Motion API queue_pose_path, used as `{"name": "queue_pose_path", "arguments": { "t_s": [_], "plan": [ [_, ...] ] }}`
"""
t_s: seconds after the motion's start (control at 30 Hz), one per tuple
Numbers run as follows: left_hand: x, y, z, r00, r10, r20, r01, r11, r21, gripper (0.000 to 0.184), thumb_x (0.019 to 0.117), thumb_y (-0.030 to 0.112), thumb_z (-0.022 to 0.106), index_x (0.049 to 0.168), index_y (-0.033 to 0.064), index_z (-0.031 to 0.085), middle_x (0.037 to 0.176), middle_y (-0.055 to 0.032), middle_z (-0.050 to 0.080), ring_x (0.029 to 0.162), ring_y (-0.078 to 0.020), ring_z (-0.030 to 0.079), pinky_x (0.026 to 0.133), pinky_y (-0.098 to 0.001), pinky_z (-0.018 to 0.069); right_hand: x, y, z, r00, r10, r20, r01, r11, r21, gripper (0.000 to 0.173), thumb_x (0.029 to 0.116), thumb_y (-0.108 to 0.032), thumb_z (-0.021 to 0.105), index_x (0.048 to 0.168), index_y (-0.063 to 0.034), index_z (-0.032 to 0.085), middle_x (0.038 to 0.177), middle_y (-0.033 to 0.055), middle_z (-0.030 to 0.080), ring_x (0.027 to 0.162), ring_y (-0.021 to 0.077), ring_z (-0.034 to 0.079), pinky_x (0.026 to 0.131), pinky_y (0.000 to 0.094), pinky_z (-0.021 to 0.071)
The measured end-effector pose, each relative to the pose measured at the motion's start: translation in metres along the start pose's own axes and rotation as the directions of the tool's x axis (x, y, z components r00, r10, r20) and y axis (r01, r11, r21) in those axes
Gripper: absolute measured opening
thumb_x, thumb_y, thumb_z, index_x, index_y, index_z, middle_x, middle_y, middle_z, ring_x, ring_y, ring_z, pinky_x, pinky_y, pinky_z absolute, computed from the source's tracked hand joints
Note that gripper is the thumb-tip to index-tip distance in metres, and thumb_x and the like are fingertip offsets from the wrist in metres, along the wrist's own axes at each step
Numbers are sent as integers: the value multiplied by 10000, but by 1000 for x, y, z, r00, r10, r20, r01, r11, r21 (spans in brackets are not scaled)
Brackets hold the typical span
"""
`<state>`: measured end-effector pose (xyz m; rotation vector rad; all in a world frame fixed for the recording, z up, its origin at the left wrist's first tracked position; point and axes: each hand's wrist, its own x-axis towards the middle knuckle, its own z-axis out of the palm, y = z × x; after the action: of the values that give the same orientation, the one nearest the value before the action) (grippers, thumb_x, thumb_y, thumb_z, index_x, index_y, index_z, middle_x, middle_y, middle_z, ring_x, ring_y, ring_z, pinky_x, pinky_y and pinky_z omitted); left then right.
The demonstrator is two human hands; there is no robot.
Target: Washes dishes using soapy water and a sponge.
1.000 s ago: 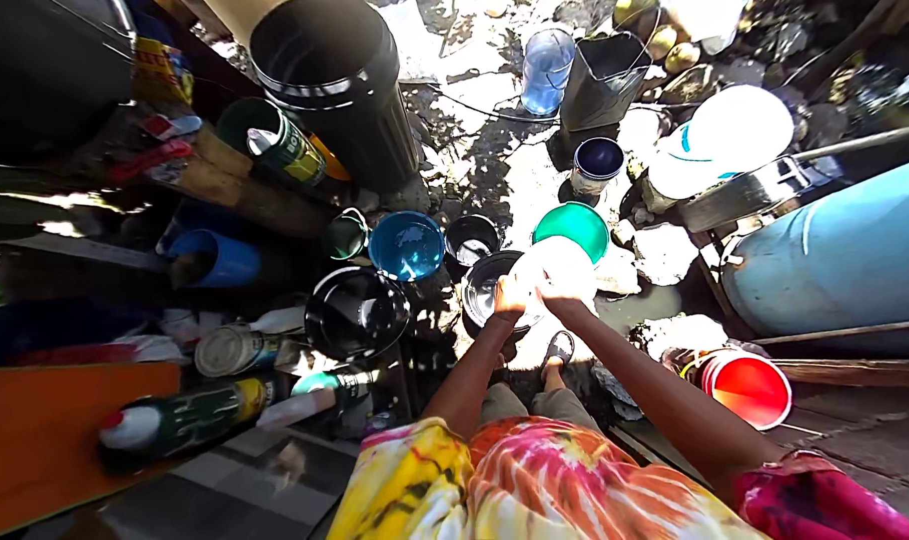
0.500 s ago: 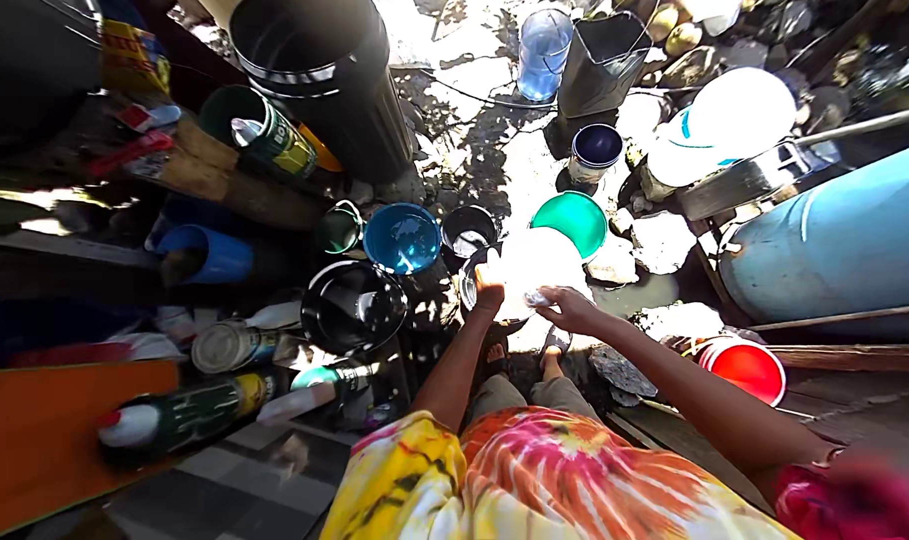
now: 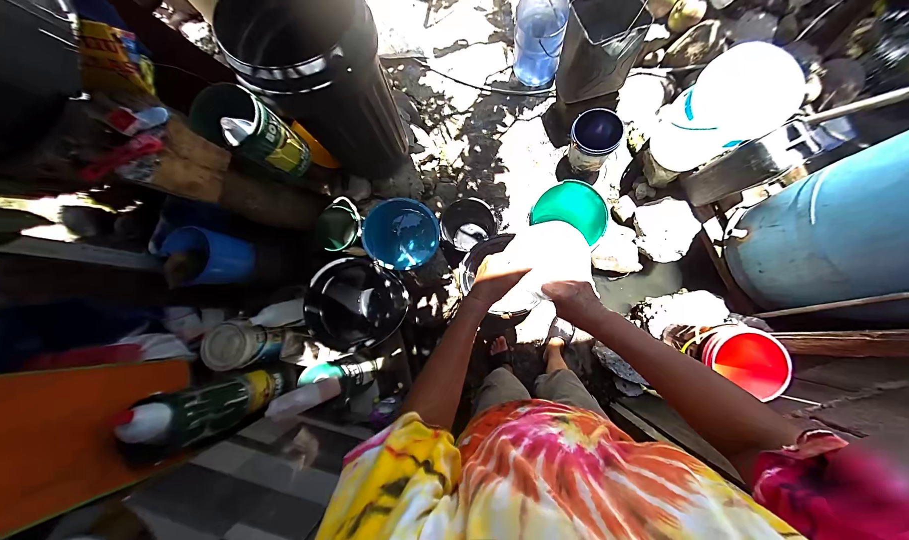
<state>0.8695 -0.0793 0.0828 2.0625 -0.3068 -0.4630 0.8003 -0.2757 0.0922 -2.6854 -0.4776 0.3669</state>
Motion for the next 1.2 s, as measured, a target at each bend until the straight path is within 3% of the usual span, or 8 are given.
{"name": "queue_pose_path", "arguments": {
  "t_s": [0.17,0.33,0.4,0.57,0.73,0.83,0.97,1.2],
  "plan": [
    [-4,9,27,994,19,-108,9,967,253,259,999,94,590,1124,-121,664,1075,-335,670,1063,-483,649,941,-632,482,23,-35,-9,860,343,377,-427,889,166,262,947,8,588,1191,49,673,1237,255,665,1227,419,605,1029,604,452],
    [-5,-15,30,982,189,-5,-171,902,396,227,1012,95,550,1094,-74,677,1048,-290,677,1025,-446,666,889,-594,524,-11,15,31,957,12,289,-34,997,71,433,873,142,570,1286,41,651,1301,233,652,1244,406,606,1069,562,450],
    [-10,-12,39,981,179,-75,-147,937,316,286,1037,96,482,1148,-102,656,1110,-305,669,1091,-445,650,959,-582,503,-8,19,21,927,100,362,-134,988,71,380,878,103,588,1242,37,677,1286,216,671,1253,388,605,1078,567,426],
    [-12,-17,63,926,268,-266,-245,963,115,351,1011,118,441,942,-131,678,1026,-320,672,1054,-451,653,970,-578,494,-9,7,7,896,193,401,-444,407,798,457,940,-45,459,1375,-2,592,1347,135,628,1203,164,604,1030,368,495],
    [-12,10,69,911,374,-172,-384,923,-25,265,997,39,510,920,-128,701,815,-245,694,807,-348,707,798,-492,561,6,39,25,902,-75,425,-19,977,214,303,1014,28,461,1239,67,661,1300,270,639,1269,423,583,1094,570,421],
    [-11,10,72,892,402,-204,-423,904,-67,256,992,29,506,928,-127,698,777,-228,688,741,-313,701,732,-461,568,19,38,33,852,39,522,-33,999,-21,289,1002,-18,501,1243,47,646,1265,270,652,1227,451,605,1020,625,464],
    [-4,-15,54,907,367,-206,-366,930,40,311,980,49,511,762,-107,670,806,-256,678,866,-380,692,850,-514,534,14,28,22,886,-121,448,-74,916,393,340,1019,38,489,1330,53,624,1413,239,587,1333,360,555,1146,499,404],
    [-8,-10,48,916,368,-161,-375,927,-9,352,1032,112,484,781,-63,658,793,-195,657,818,-298,672,807,-465,540,19,23,29,923,-10,384,63,990,-126,314,1042,-26,459,1289,15,648,1348,198,636,1299,367,581,1110,532,439]
  ]
}}
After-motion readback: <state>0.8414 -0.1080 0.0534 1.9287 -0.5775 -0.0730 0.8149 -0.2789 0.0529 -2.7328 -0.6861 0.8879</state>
